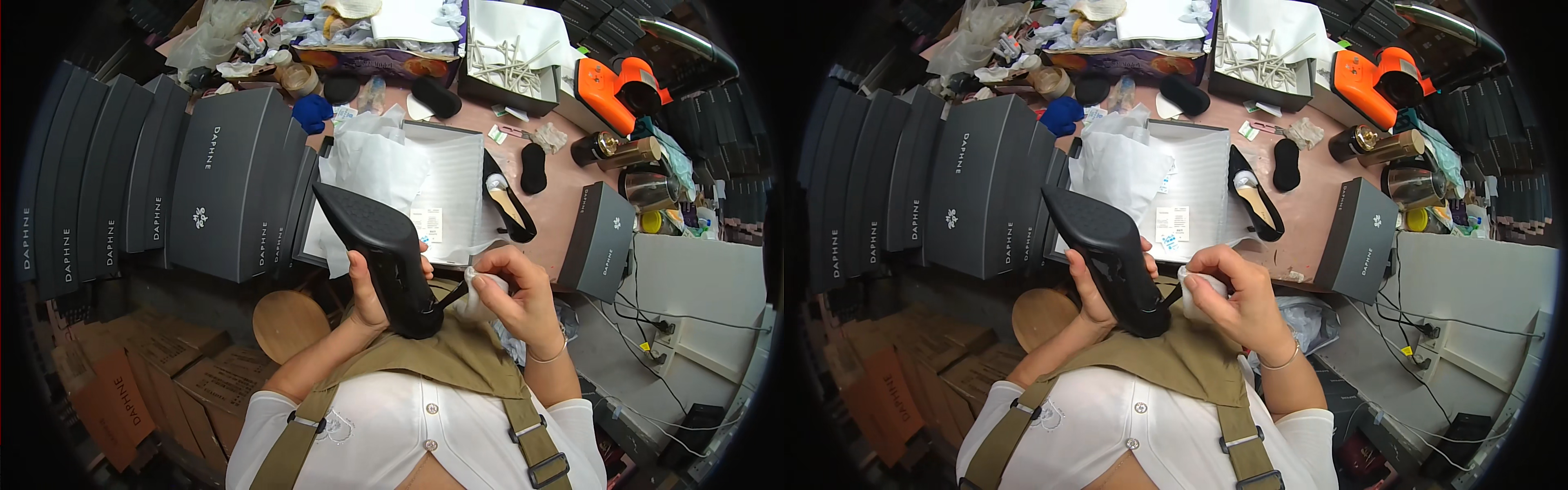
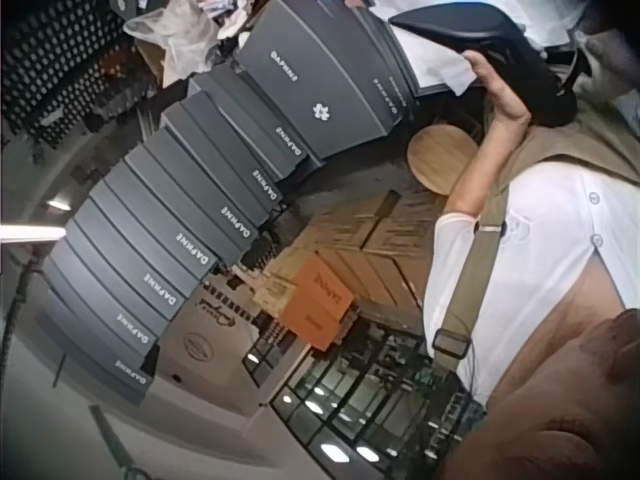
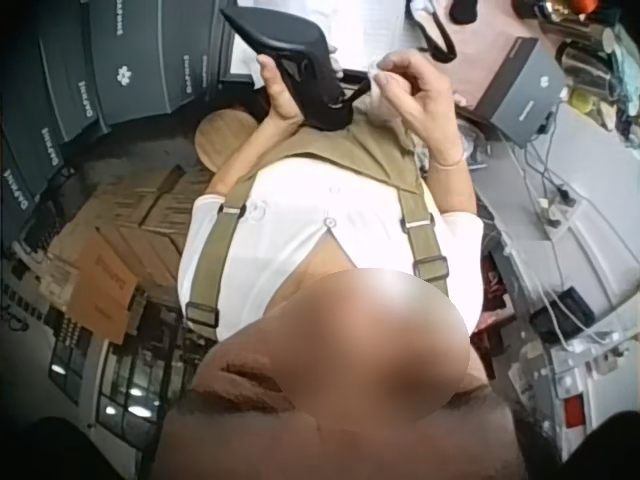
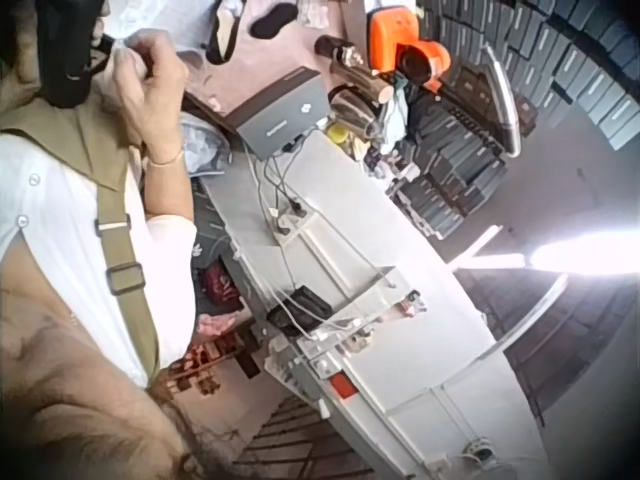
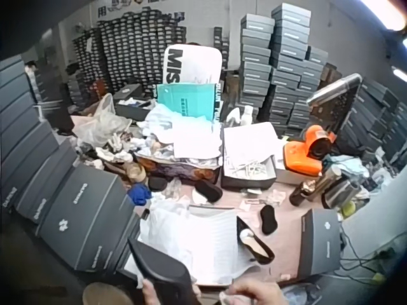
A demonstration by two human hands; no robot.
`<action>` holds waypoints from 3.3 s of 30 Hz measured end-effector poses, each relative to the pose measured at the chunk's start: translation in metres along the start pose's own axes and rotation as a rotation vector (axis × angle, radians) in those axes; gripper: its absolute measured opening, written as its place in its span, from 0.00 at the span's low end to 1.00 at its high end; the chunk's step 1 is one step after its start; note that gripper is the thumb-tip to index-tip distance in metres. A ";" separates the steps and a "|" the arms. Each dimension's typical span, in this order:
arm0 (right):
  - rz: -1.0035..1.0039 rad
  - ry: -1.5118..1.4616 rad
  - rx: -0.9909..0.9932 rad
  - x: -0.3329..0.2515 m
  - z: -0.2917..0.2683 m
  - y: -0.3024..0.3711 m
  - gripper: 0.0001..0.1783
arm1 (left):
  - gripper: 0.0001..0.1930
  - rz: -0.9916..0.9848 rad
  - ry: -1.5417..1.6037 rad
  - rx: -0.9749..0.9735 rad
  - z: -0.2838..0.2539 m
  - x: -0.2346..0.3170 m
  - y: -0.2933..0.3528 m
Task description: The recorder is inspecting a pair of black high-heeled shoes, cleaning them with a cloth and liquid, and preparing them for packaging.
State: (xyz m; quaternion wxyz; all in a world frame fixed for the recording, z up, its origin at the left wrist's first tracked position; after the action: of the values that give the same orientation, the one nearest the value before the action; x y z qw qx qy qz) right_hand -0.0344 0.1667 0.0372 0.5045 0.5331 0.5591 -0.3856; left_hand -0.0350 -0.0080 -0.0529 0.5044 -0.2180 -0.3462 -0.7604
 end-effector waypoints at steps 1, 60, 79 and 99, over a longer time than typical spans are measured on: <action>0.012 -0.042 -0.016 0.004 0.001 0.001 0.08 | 0.52 -0.005 0.011 -0.016 0.000 0.000 -0.001; -0.504 -0.028 0.431 0.053 0.142 -0.460 0.22 | 0.45 -0.225 0.296 0.138 -0.104 -0.015 -0.073; -0.380 0.440 -0.357 -0.023 0.122 -0.335 0.12 | 0.45 -0.067 0.347 0.387 -0.089 0.008 -0.038; -0.375 0.372 -0.161 -0.002 0.059 -0.012 0.11 | 0.54 0.131 -0.239 0.126 -0.006 0.009 -0.006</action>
State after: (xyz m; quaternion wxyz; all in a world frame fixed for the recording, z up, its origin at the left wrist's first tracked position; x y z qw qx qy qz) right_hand -0.0376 0.1073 0.0266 0.3536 0.4400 0.7599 -0.3224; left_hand -0.0437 -0.0169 -0.0526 0.5207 -0.2972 -0.4357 -0.6713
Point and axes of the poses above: each hand's wrist, its own y-axis away from the middle knuckle, its own z-axis out of the palm, x = y × z, the point moved 6 cm from there along -y, towards the middle knuckle
